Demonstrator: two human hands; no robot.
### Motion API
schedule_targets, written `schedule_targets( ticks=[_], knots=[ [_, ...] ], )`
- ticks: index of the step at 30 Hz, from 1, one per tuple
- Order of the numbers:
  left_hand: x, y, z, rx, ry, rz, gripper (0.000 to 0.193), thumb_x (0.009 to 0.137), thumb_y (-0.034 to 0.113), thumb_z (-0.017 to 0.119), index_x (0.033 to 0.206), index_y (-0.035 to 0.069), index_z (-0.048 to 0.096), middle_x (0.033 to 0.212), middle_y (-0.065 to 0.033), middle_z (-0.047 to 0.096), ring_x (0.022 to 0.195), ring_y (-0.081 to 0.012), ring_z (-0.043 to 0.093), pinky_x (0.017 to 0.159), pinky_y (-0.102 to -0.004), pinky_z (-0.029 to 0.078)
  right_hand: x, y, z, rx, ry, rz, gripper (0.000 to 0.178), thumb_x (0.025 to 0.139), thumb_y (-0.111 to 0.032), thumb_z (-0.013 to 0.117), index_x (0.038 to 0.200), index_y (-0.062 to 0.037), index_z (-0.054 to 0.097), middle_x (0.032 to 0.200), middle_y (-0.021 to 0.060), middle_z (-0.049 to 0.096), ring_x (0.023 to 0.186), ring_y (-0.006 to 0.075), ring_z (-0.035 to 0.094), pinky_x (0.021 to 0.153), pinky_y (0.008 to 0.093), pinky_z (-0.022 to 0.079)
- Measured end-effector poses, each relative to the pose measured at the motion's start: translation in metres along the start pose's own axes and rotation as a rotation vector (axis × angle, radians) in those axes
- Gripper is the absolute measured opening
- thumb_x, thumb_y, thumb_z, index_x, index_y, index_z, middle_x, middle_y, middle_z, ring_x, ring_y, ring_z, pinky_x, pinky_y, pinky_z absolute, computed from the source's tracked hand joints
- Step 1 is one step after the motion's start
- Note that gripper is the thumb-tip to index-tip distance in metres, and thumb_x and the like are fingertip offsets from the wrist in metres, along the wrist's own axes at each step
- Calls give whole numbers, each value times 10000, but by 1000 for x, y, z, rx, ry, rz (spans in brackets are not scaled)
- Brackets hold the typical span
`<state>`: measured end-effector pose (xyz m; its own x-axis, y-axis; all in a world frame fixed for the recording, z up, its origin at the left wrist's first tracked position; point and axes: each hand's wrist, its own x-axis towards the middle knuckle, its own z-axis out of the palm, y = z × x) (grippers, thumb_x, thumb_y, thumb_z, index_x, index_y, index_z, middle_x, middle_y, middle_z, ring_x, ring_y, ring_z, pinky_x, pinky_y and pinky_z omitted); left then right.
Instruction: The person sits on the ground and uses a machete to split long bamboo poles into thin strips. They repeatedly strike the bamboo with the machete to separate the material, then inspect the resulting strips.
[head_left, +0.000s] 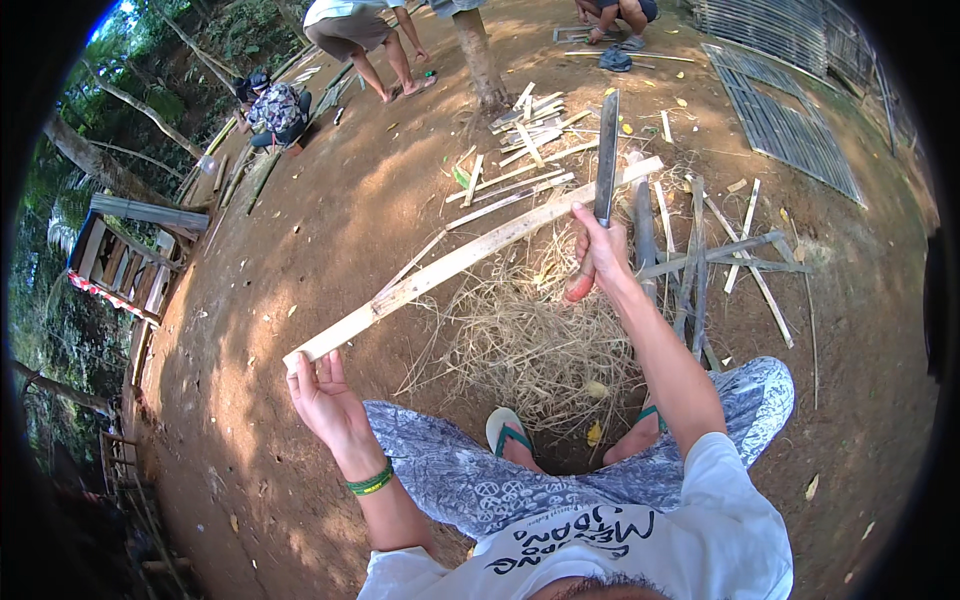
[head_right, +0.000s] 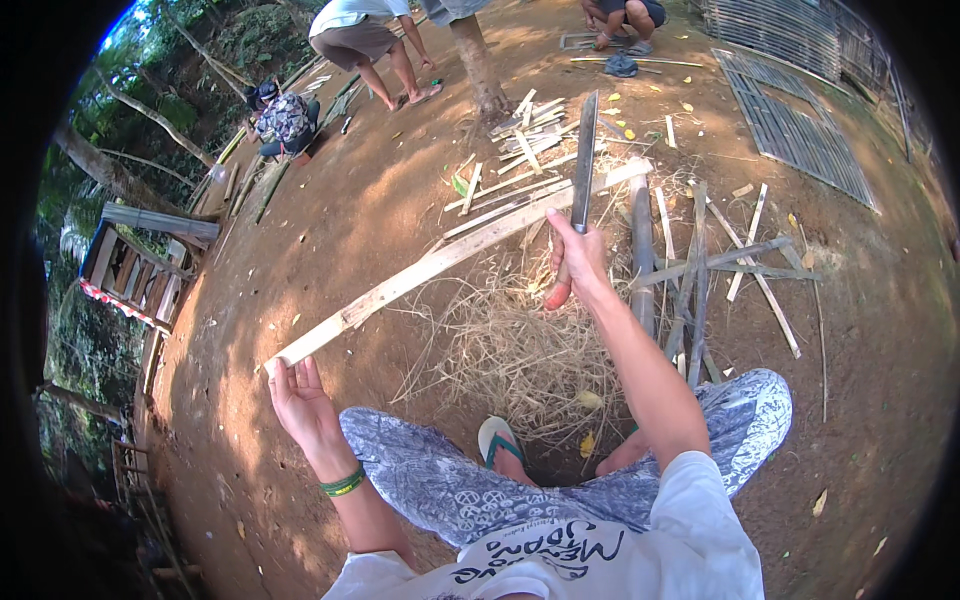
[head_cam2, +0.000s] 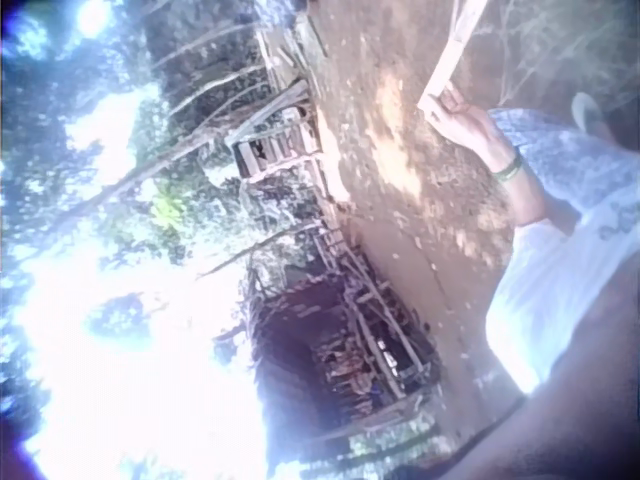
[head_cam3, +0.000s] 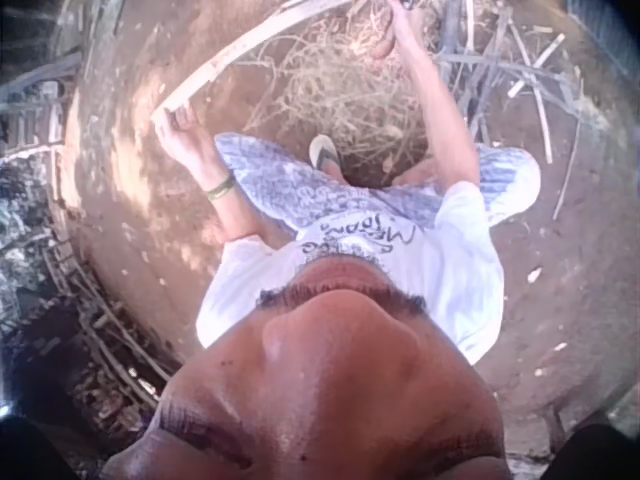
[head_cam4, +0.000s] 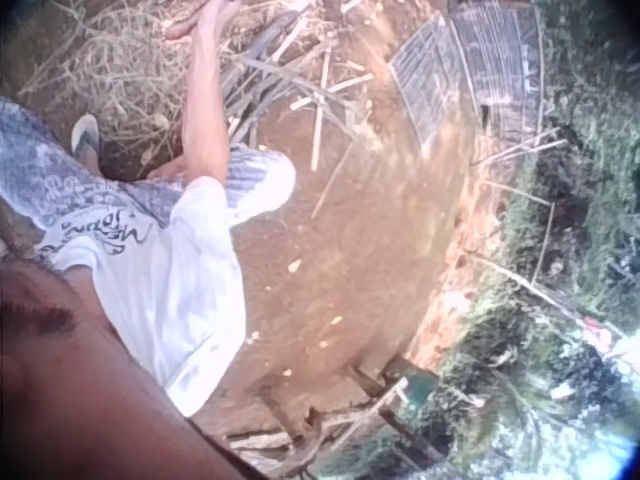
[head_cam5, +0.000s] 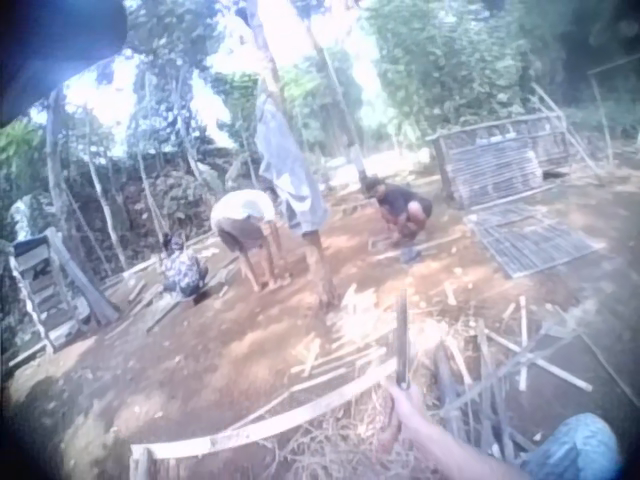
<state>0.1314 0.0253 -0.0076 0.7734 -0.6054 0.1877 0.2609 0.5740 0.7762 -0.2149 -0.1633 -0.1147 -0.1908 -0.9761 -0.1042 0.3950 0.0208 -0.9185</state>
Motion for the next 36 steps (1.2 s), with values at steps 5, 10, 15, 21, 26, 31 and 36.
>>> schedule_targets(
  ticks=[5, 10, 15, 21, 26, 31, 36],
  knots=[
    [-8, -11, 2, -76, -87, -67, 159, 1005, 116, 585, 1135, 35, 539, 1099, -105, 621, 970, -220, 660, 869, -336, 598, 10, -19, -8, 213, 34, -84, 285, 881, -267, 753, 929, -47, 578, 587, -11, 487, 497, 105, 485, 458, 275, 411],
    [-6, -21, -5, -74, -98, -135, 182, 1008, 155, 591, 1146, 43, 553, 1090, -58, 610, 1007, -193, 630, 910, -338, 557, 4, -32, -8, 392, 43, -141, 259, 897, -195, 732, 956, -95, 500, 656, -2, 502, 561, 125, 511, 493, 288, 435],
    [5, -66, -19, -15, -54, -323, 135, 1008, 165, 590, 1095, 62, 582, 1012, -64, 657, 914, -178, 662, 816, -317, 578, 3, -57, -12, 533, 108, -162, 317, 886, -203, 753, 1038, -101, 495, 906, 43, 538, 591, 154, 539, 524, 324, 481],
    [-7, -151, -55, 128, -96, -801, 171, 995, 252, 613, 1065, 96, 611, 954, -21, 627, 881, -171, 612, 855, -327, 536, 0, -91, -9, 606, 80, -284, 324, 892, -226, 759, 1086, -97, 533, 843, 16, 548, 657, 130, 534, 592, 301, 479],
    [-37, -200, -65, 340, -186, -998, 274, 987, 309, 613, 1145, 88, 582, 996, -36, 631, 960, -189, 590, 893, -344, 481, -15, -107, -11, 516, 166, -324, 336, 868, -198, 785, 1070, -60, 554, 816, 16, 567, 605, 125, 543, 548, 302, 482],
    [-62, -207, -33, 798, -277, -565, 491, 945, 213, 667, 1339, 13, 454, 1178, -124, 564, 1093, -207, 530, 952, -331, 428, -20, -104, -12, 319, 138, -438, 266, 864, -186, 788, 986, -37, 604, 743, 16, 589, 575, 116, 552, 523, 276, 462],
    [-44, -162, 74, 495, -707, -140, 349, 958, 128, 664, 1263, -2, 555, 1081, -63, 610, 1010, -139, 572, 917, -290, 473, -42, -97, 1, 141, 59, -401, 274, 875, -213, 780, 992, -6, 642, 688, 17, 582, 525, 95, 538, 467, 253, 446]
  ],
)
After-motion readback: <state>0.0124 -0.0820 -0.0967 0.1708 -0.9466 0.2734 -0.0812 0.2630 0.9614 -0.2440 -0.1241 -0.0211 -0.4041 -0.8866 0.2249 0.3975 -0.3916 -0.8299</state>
